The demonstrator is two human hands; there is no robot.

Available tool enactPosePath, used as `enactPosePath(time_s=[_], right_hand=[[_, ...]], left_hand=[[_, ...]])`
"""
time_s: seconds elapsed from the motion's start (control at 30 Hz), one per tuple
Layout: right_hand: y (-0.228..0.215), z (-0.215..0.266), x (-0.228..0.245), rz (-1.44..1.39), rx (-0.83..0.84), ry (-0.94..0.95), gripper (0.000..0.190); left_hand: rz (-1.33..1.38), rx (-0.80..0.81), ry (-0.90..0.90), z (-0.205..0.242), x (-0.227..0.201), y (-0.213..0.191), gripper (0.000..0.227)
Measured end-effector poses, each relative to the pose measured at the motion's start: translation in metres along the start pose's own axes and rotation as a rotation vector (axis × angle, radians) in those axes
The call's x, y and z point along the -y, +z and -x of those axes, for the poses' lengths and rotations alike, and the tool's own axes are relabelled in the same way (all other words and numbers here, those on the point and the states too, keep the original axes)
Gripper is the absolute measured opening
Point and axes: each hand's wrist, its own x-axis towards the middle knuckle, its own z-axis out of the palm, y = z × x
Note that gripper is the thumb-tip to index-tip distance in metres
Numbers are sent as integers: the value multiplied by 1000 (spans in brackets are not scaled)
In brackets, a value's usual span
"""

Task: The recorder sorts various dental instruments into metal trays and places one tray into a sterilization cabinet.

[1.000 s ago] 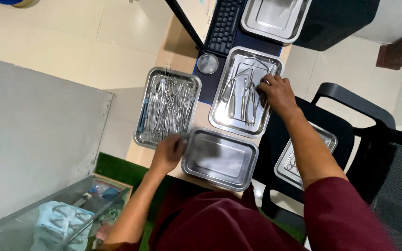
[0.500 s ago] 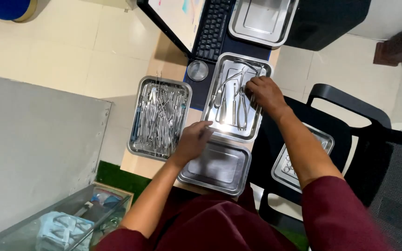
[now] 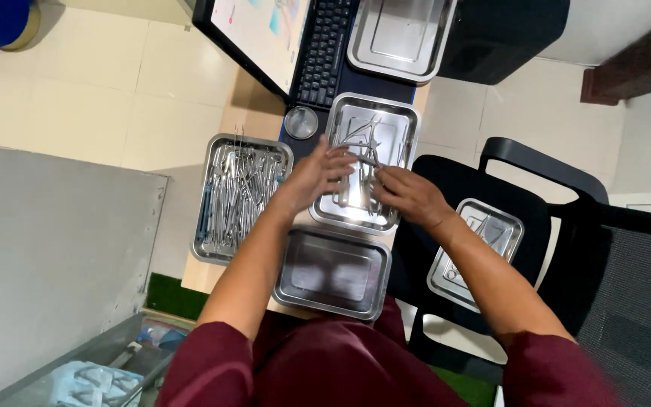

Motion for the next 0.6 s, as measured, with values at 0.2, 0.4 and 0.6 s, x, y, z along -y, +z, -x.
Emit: enactPosePath(time_s=[0.2, 0.4, 0.6], right_hand=[[18, 12, 1, -116, -65, 69, 25], [41, 29, -17, -117, 78, 209, 28], [35, 16, -40, -30, 264, 299, 22]], left_hand=[[-126, 86, -65, -29, 63, 16, 56], [-734, -162, 91, -44, 76, 25, 50], [-1065, -235, 262, -54, 93, 7, 40]])
